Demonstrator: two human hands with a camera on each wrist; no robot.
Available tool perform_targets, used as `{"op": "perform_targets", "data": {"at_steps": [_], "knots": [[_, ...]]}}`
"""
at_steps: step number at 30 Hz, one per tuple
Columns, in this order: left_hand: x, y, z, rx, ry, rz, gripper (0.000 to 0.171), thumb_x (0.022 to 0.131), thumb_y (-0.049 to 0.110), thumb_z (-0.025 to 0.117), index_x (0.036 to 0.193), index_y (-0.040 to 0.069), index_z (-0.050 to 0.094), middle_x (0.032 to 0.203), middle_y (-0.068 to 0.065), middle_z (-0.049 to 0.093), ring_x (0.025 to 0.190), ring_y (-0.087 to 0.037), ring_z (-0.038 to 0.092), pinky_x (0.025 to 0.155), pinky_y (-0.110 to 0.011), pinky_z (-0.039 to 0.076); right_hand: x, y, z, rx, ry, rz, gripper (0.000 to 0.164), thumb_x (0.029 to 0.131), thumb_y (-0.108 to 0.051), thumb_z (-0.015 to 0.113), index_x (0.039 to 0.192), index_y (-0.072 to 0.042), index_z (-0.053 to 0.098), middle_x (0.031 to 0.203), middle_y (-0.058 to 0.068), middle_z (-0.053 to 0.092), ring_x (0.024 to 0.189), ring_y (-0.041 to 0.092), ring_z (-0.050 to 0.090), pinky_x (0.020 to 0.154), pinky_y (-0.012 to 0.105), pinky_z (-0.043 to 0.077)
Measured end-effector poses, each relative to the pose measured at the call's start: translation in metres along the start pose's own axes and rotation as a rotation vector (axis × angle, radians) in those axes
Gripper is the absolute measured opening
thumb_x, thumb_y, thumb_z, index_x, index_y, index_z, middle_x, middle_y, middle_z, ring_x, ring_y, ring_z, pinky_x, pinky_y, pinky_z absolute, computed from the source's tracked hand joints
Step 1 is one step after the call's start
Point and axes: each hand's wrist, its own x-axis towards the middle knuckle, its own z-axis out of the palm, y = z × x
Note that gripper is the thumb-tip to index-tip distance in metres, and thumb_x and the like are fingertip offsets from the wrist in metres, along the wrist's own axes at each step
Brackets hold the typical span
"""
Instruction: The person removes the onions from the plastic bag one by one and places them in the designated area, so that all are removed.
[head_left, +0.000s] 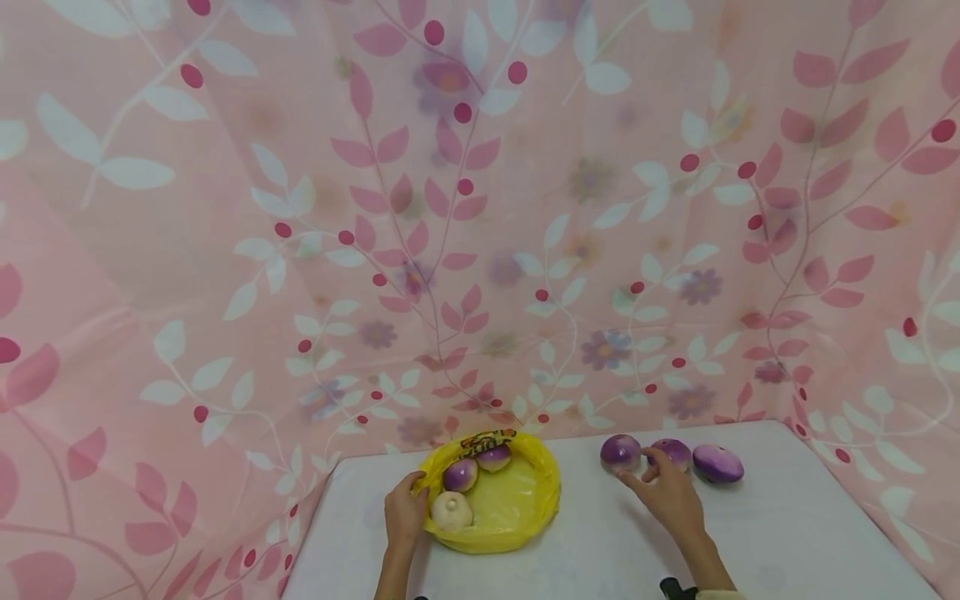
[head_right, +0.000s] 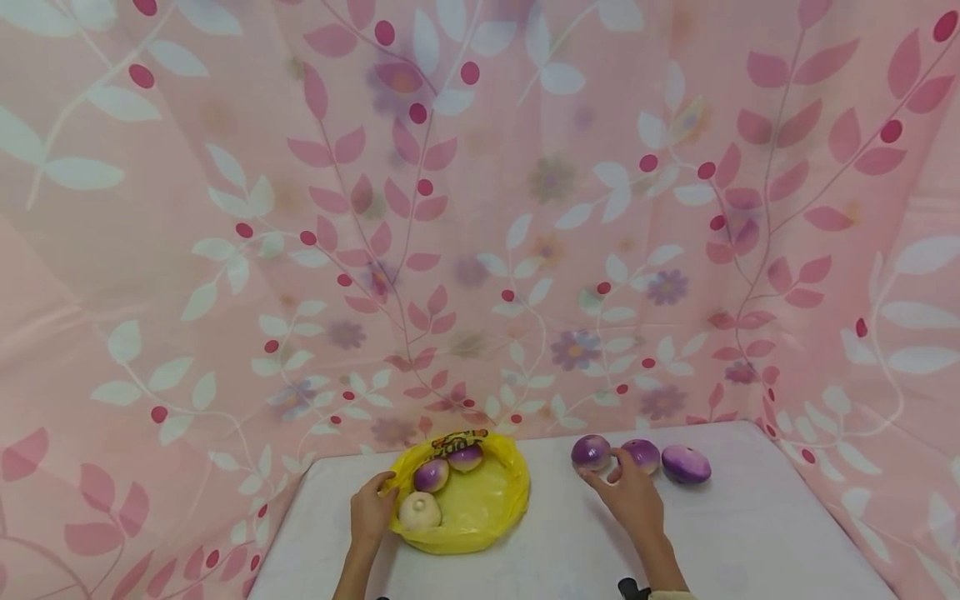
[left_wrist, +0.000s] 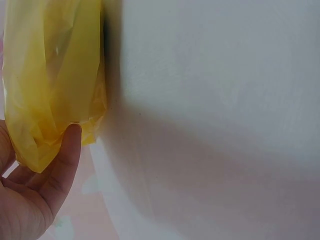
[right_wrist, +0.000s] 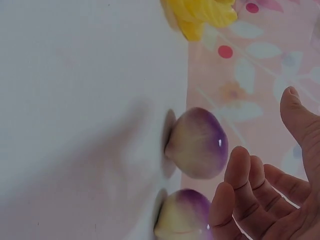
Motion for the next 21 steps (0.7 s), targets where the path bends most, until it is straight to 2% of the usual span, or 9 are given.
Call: {"op": "perform_targets", "data": {"at_steps": [5,10,21], "knots": [[0.0,0.0,0.0,0.005,0.002,0.011,0.024,0.079,-0.007,0.075,0.103,-0.001,0.073,0.1,-0.02,0.072,0.095,-0.04,0.067,0.081,-0.053,0.054,-0.001,-0.009,0.009,0.027,0.01,-0.002,0.085,0.078,-0.061,0.074,0.137,-0.005,0.051,0.088,0.002,0.064,0.062,0.015,0.052,0.049,0.029,0.042],[0.0,-0.001,0.0,0.006,-0.003,-0.012,0.024,0.08,-0.006,0.076,0.103,0.0,0.073,0.102,-0.02,0.072,0.098,-0.04,0.067,0.083,-0.052,0.054,-0.002,-0.015,0.02,0.017,0.001,0.011,0.089,0.075,-0.066,0.072,0.137,-0.006,0.051,0.088,0.0,0.063,0.062,0.015,0.052,0.051,0.029,0.043],[-0.001,0.0,0.0,0.0,-0.008,-0.023,0.023,0.081,-0.005,0.075,0.104,0.0,0.073,0.103,-0.019,0.072,0.099,-0.039,0.067,0.086,-0.053,0.053,-0.009,-0.03,0.043,0.055,-0.024,0.033,0.084,0.074,-0.066,0.074,0.134,-0.011,0.054,0.086,-0.002,0.062,0.056,0.015,0.05,0.048,0.029,0.042]]}}
